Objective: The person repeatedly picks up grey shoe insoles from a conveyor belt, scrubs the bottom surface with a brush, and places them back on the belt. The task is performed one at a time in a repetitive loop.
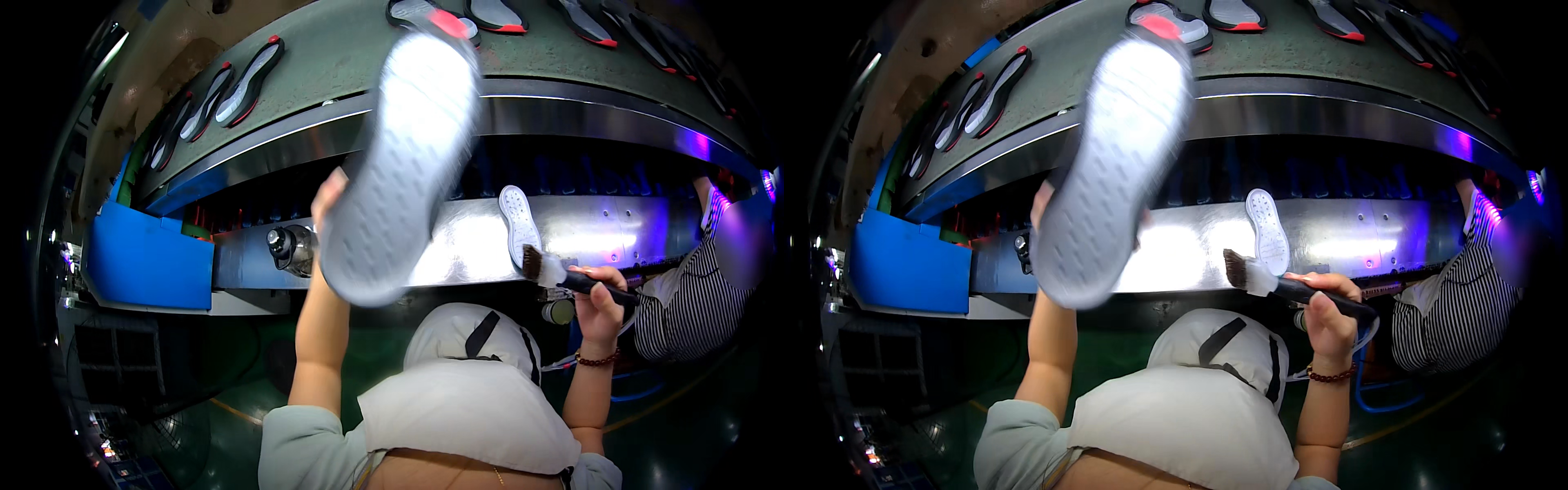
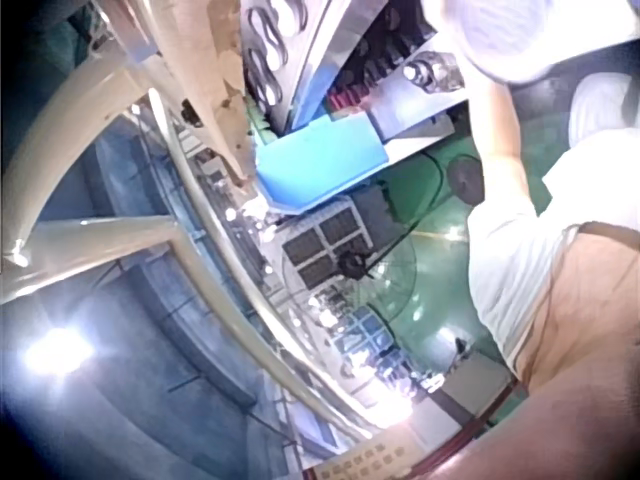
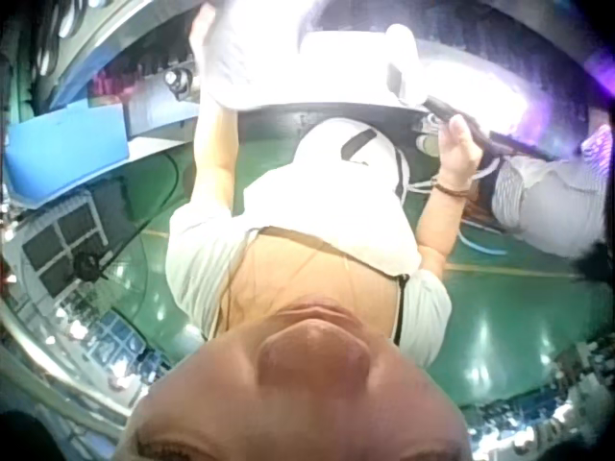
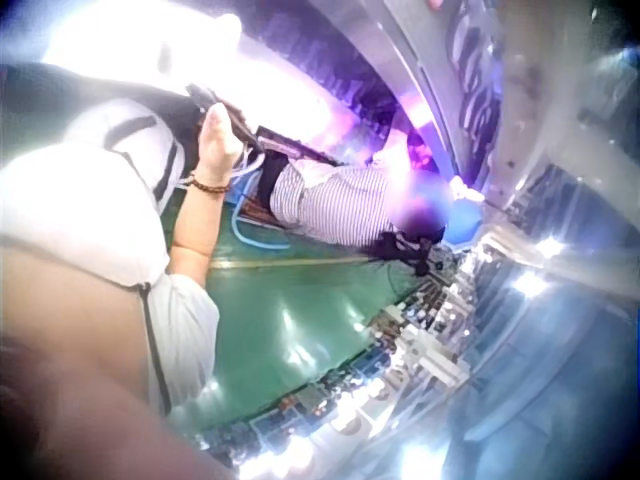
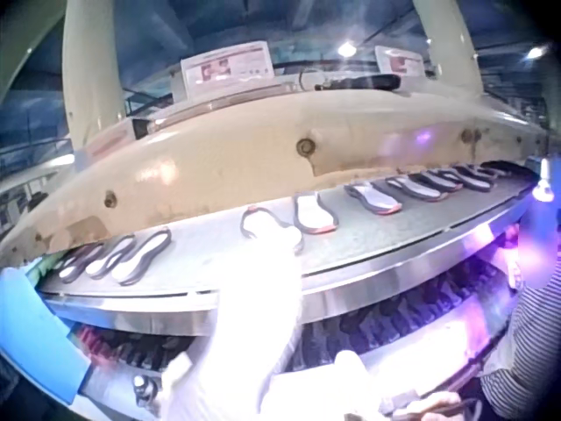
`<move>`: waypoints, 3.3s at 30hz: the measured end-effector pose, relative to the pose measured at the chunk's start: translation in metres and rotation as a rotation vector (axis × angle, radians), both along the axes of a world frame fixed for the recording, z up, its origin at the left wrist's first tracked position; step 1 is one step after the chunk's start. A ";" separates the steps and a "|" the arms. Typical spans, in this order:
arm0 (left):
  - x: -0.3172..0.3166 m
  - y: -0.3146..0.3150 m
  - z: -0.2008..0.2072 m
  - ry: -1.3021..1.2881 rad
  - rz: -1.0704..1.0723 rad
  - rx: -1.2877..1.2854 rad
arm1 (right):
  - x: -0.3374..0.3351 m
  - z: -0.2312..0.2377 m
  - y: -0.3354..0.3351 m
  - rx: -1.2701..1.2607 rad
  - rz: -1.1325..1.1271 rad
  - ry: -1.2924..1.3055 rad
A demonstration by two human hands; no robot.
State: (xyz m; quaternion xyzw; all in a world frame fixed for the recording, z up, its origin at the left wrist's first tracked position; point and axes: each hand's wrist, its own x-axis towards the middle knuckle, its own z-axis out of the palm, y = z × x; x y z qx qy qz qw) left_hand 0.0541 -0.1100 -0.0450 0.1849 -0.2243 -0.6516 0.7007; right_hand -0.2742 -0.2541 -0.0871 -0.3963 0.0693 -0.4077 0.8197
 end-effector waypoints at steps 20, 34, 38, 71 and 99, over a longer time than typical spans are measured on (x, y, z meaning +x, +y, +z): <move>0.084 -0.128 0.056 -0.605 0.957 0.447 | -0.013 -0.060 -0.001 0.305 -0.138 0.248; 0.062 -0.252 0.042 -1.649 1.196 0.860 | -0.020 -0.065 -0.019 0.405 -0.150 0.265; 0.079 -0.226 0.061 -1.532 1.195 0.970 | -0.043 -0.079 -0.026 0.440 -0.201 0.298; -0.069 -0.109 -0.026 -0.485 0.221 0.221 | -0.043 -0.048 -0.075 0.326 -0.351 0.189; -0.146 -0.069 -0.061 -0.040 0.325 0.321 | 0.086 0.037 -0.044 -0.920 -0.235 0.497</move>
